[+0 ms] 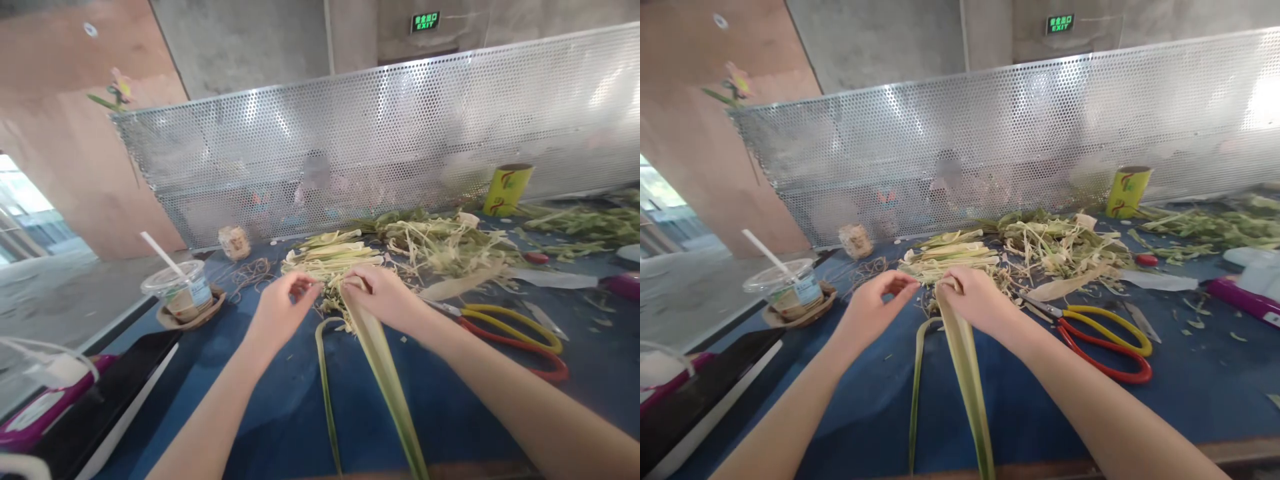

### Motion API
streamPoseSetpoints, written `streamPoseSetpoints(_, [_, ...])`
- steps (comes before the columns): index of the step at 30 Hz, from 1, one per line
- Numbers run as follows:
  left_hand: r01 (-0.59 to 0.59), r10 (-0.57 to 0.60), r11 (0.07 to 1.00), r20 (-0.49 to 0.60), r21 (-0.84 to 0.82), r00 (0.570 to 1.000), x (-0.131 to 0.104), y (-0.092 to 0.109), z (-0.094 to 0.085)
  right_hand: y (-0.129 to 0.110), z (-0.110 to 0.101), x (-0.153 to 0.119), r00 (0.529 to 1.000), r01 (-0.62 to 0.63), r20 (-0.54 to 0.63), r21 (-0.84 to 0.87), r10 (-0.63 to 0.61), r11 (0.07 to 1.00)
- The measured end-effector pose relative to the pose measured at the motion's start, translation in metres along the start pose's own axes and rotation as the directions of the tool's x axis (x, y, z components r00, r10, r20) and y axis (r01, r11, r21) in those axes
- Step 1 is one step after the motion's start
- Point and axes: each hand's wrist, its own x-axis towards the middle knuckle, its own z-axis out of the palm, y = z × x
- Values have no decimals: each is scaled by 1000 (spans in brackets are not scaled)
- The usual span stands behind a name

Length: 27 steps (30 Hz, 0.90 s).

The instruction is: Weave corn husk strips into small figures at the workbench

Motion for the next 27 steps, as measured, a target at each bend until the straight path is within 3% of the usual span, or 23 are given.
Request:
streamPoseSetpoints(3, [7,31,979,183,-205,983,-3,11,12,-6,5,-4,997,4,74,45,-7,999])
streamPoseSetpoints(8, [114,-28,949,283,-293,959,-5,12,15,-6,5,-5,996,-11,91,79,3,997])
streamPoseSetpoints(14, [-161,169,986,243,-51,955,-8,7,14,-2,4,-5,979,-52,201,88,34,995])
streamPoseSetpoints(18, [-325,312,940,126,102,942,-11,7,19,1,3,-2,982,-102,167,90,86,991])
streamPoseSetpoints(19, [-395,387,907,83,143,918,-12,8,20,2,3,-1,985,-108,144,79,96,991])
streamPoseSetpoints(23, [-639,661,741,-59,207,748,-17,9,22,6,5,3,990,-130,56,13,129,991])
streamPoseSetpoints(27, [-711,717,697,-98,95,690,-19,12,20,11,1,8,991,-131,-16,-42,131,990])
